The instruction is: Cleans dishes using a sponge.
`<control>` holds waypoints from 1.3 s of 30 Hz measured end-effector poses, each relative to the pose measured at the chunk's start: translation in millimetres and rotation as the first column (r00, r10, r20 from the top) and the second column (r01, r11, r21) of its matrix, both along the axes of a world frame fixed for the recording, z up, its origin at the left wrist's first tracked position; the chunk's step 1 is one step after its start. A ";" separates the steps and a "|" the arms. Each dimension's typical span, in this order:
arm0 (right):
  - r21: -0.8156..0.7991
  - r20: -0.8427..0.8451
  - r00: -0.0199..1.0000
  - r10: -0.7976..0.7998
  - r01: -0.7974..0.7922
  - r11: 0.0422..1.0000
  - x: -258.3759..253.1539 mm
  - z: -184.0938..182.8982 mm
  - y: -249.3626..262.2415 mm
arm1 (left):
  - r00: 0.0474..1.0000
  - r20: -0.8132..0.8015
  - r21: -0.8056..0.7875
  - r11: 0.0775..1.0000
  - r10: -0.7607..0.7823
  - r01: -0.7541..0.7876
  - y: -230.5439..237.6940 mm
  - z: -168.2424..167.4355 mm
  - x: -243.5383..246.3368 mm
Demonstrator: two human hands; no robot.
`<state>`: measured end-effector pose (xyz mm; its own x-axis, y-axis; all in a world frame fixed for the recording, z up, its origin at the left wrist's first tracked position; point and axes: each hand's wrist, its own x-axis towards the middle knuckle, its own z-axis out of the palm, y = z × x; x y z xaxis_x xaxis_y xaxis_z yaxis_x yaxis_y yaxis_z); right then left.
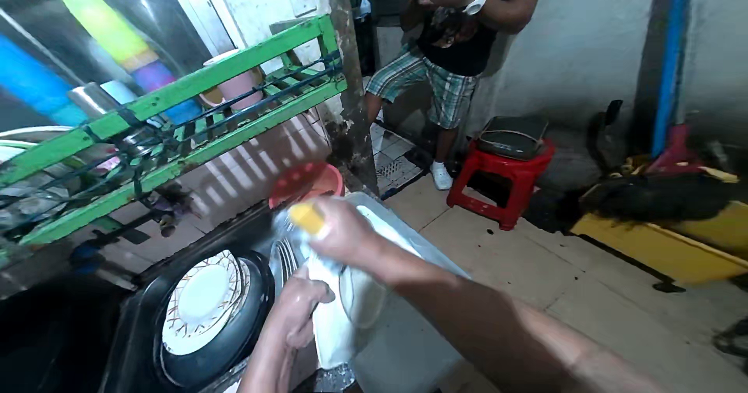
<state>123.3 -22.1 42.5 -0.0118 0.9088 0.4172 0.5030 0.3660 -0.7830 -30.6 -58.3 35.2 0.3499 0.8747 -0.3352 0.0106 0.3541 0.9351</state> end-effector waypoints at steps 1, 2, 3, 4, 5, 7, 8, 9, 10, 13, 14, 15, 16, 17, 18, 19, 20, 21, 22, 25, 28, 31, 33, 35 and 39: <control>0.090 0.031 0.996 0.085 -0.087 0.992 -10.5 0.2 -3.9 | 0.996 0.048 0.027 0.996 0.078 -0.080 -1.2 -2.1 -0.2; 0.101 0.006 0.993 0.115 -0.115 0.988 -13.5 -2.9 -1.3 | 0.985 0.108 0.048 0.989 0.137 -0.143 -2.9 -6.1 -2.1; 0.024 -0.069 0.994 0.082 -0.081 0.996 -10.0 -8.6 5.9 | 0.969 0.164 0.060 0.978 0.187 -0.199 -4.2 -10.6 -4.9; -0.074 -0.143 0.990 -0.004 -0.006 0.997 -1.3 -19.2 18.8 | 0.947 0.228 0.069 0.967 0.225 -0.246 -3.8 -13.9 -8.7; -0.203 -0.190 0.977 -0.099 0.060 0.977 10.3 -30.1 29.4 | 0.921 0.294 0.075 0.954 0.256 -0.289 -2.2 -14.9 -13.1; -0.401 -0.166 0.962 -0.218 0.136 0.906 23.8 -48.9 30.0 | 0.849 0.409 0.072 0.915 0.335 -0.396 6.0 -10.8 -20.0; -0.413 -0.126 0.969 -0.213 0.144 0.900 19.4 -56.7 18.7 | 0.807 0.444 0.065 0.885 0.389 -0.462 11.5 -8.4 -20.6; -0.371 -0.079 0.984 -0.162 0.122 0.921 8.3 -61.5 1.8 | 0.769 0.462 0.053 0.852 0.441 -0.521 16.2 -7.7 -19.6; -0.299 -0.014 0.995 -0.097 0.089 0.950 -5.6 -64.4 -12.5 | 0.741 0.466 0.035 0.827 0.483 -0.561 19.5 -9.4 -17.0; -0.091 0.070 0.997 0.040 -0.033 0.995 -29.4 -63.8 -20.5 | 0.744 0.424 -0.030 0.829 0.516 -0.558 12.8 -24.3 -3.2; -0.103 0.042 0.998 0.035 -0.031 0.994 -25.3 -60.3 -13.1 | 0.761 0.401 -0.049 0.842 0.510 -0.538 5.4 -26.8 2.4; -0.150 0.001 1.000 -0.016 0.016 0.989 -17.2 -57.0 -4.3 | 0.774 0.378 -0.058 0.848 0.507 -0.527 -1.3 -26.8 7.8; -0.197 -0.005 0.995 -0.102 0.099 0.975 -7.3 -58.3 5.8 | 0.777 0.372 -0.064 0.849 0.508 -0.525 -5.4 -25.1 10.6; -0.255 0.010 0.985 -0.175 0.171 0.952 2.1 -61.3 13.2 | 0.768 0.379 -0.059 0.842 0.516 -0.536 -6.1 -21.7 10.2; -0.316 0.021 0.978 -0.208 0.204 0.927 8.6 -64.4 14.9 | 0.751 0.389 -0.045 0.825 0.533 -0.563 -3.3 -16.9 7.2; -0.354 0.015 0.979 -0.203 0.195 0.915 10.3 -68.2 10.6 | 0.732 0.405 -0.028 0.807 0.548 -0.589 1.5 -11.9 2.3; -0.365 -0.003 0.987 -0.161 0.149 0.919 6.8 -71.2 0.8 | 0.712 0.418 -0.010 0.787 0.564 -0.617 6.6 -8.6 -2.3; -0.349 -0.007 0.995 -0.096 0.087 0.933 -1.5 -71.6 -11.4 | 0.701 0.425 0.000 0.775 0.572 -0.632 10.6 -8.0 -6.0; -0.292 0.010 1.000 -0.011 0.014 0.956 -11.4 -70.3 -23.4 | 0.703 0.433 0.007 0.778 0.564 -0.628 13.1 -10.6 -8.6; -0.015 0.000 0.996 0.094 -0.094 0.995 -31.4 -55.6 -27.5 | 0.811 0.374 0.059 0.861 0.450 -0.505 6.5 -21.6 -6.5; -0.222 -0.043 0.998 -0.054 0.043 0.974 -13.5 -17.0 12.3 | 0.942 0.127 0.168 0.929 0.311 -0.330 -11.5 -21.0 -2.2; -0.496 -0.288 0.928 -0.237 0.067 0.866 14.3 -18.1 60.1 | 0.955 0.093 0.276 0.914 0.283 -0.297 -16.4 -6.3 -9.3; -0.538 -0.499 0.802 -0.327 0.008 0.843 15.9 -35.2 66.0 | 0.938 0.183 0.338 0.877 0.295 -0.342 -14.5 6.9 -16.0; -0.554 -0.649 0.674 -0.352 -0.101 0.827 1.8 -45.0 49.7 | 0.926 0.264 0.423 0.831 0.269 -0.361 -10.9 18.9 -22.0; -0.449 -0.852 0.435 -0.291 -0.323 0.833 -29.4 -63.3 18.1 | 0.974 0.026 0.626 0.756 0.226 -0.192 -17.5 17.5 -17.3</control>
<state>93.9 -4.0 -20.8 0.0523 0.9567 -0.2865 -0.5576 -0.2101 -0.8031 -47.9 -75.8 52.7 0.1314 0.9463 0.2955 0.0565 -0.3047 0.9508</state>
